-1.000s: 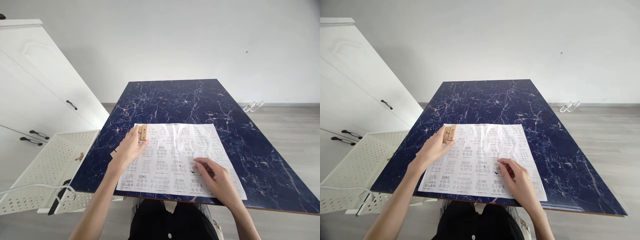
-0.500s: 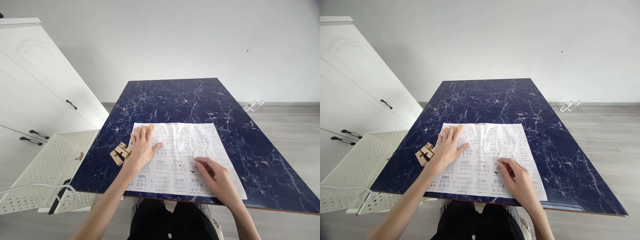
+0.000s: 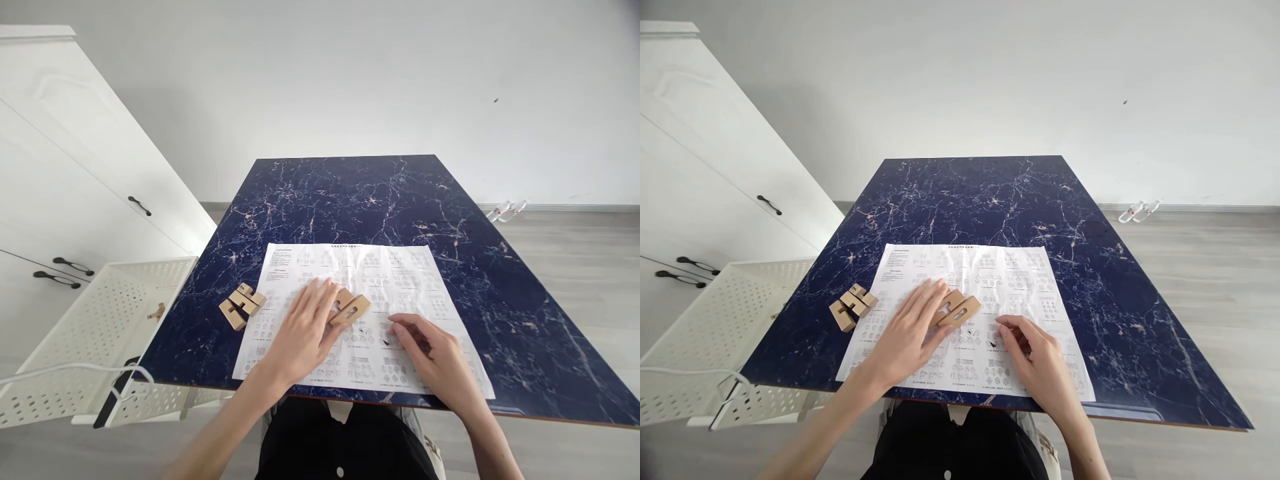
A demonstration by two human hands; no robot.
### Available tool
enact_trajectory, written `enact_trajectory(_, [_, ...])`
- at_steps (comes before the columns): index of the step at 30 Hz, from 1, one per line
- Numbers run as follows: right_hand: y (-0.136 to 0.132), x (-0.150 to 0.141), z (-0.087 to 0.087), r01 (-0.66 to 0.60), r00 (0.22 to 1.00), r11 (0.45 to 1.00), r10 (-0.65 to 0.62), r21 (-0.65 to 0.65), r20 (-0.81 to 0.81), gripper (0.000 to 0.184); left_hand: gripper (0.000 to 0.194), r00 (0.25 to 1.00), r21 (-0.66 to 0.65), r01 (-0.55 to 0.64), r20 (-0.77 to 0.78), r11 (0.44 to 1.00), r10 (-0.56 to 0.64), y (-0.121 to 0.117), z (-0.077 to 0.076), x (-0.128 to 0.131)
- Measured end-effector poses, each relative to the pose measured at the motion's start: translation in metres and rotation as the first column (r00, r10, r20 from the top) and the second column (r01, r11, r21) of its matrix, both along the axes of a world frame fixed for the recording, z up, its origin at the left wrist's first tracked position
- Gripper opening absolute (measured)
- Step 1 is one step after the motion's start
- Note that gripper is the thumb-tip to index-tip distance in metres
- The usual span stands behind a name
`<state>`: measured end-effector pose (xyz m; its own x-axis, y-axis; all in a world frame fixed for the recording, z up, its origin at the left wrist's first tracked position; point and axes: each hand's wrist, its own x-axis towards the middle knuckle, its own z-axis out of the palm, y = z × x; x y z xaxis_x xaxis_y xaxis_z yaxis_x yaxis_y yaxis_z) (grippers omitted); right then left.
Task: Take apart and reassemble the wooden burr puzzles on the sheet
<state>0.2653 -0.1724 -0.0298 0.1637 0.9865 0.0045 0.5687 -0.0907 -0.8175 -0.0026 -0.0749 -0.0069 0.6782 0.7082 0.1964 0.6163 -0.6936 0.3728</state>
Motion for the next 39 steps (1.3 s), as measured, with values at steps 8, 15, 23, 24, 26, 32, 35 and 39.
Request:
enact_trajectory(8, [0.009,-0.016,0.01,-0.041,0.993,0.993,0.028,0.112,0.114,0.031,0.039,0.921,0.06,-0.36,0.181,0.931,0.344,-0.004,-0.016,-0.019])
enact_trajectory(15, [0.032,-0.048,0.017,-0.18,0.97,0.976,0.154,0.126,0.19,0.034,0.025,0.921,-0.001,-0.36,0.158,0.933,0.356,0.0,-0.018,-0.016])
enact_trajectory(23, [0.034,-0.042,0.017,-0.229,0.936,0.973,0.22,0.002,0.275,0.033,0.007,0.934,-0.042,-0.335,0.12,0.941,0.338,-0.002,-0.013,-0.017])
enact_trajectory(24, [0.032,-0.038,0.018,-0.238,0.932,0.971,0.237,-0.027,0.273,0.033,0.008,0.934,-0.048,-0.334,0.118,0.941,0.337,-0.002,-0.013,-0.017])
enact_trajectory(26, [0.028,-0.031,0.02,-0.27,0.927,0.96,0.279,-0.073,0.25,0.032,0.013,0.934,-0.056,-0.331,0.124,0.942,0.336,-0.002,-0.013,-0.017])
enact_trajectory(32, [0.024,-0.014,0.025,-0.326,0.908,0.928,0.36,-0.179,0.213,0.026,0.02,0.903,-0.086,-0.357,0.224,0.93,0.367,-0.003,-0.009,-0.018])
enact_trajectory(35, [0.026,-0.013,0.026,-0.326,0.904,0.923,0.367,-0.203,0.216,0.016,0.018,0.881,-0.136,-0.348,0.29,0.927,0.373,-0.008,-0.005,-0.017])
enact_trajectory(39, [0.024,-0.015,0.029,-0.332,0.905,0.919,0.374,-0.212,0.204,0.016,0.021,0.875,-0.221,-0.308,0.316,0.925,0.367,-0.014,-0.001,-0.018])
